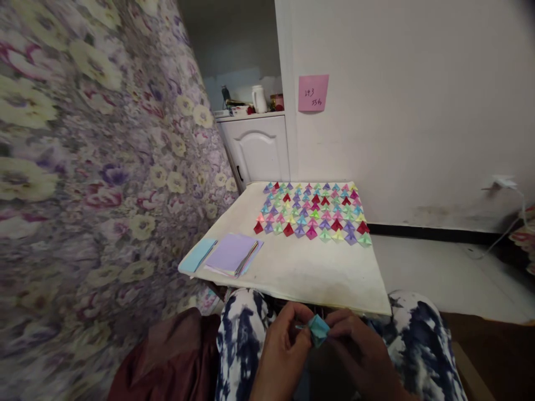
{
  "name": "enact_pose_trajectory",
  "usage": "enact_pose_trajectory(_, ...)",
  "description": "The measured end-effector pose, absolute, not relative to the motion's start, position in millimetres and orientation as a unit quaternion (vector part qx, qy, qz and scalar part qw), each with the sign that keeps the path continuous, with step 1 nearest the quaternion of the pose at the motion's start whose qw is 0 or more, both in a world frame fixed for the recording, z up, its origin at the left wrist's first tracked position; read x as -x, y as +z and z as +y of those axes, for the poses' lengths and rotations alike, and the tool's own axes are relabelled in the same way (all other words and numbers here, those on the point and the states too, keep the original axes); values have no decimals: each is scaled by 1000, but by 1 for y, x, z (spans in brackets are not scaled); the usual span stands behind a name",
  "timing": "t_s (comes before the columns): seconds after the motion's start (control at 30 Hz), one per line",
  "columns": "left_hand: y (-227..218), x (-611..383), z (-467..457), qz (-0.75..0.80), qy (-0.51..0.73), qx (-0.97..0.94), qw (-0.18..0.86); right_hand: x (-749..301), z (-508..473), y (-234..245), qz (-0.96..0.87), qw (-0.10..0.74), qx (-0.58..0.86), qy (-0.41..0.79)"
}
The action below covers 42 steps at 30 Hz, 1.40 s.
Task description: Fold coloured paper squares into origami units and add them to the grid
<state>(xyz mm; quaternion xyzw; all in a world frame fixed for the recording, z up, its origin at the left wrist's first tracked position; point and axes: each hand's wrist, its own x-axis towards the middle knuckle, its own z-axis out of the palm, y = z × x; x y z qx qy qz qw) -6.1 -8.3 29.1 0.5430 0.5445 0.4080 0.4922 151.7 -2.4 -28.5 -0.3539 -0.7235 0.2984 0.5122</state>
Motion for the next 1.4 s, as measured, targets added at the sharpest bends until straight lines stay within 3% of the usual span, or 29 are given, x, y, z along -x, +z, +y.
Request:
enact_pose_trajectory(0.57, 24, 6, -9, 533, 401, -531, 522, -155, -4, -24, -775, 445, 358, 270)
enact_pose_trajectory(0.8, 20, 7, -9, 543, 386, -541, 514, -155, -4, -27, -766, 465, 348, 276)
enact_pose_trajectory(1.4, 22, 8, -8, 556, 301, -657, 411, -157, 1, -25, -740, 417, 380, 367)
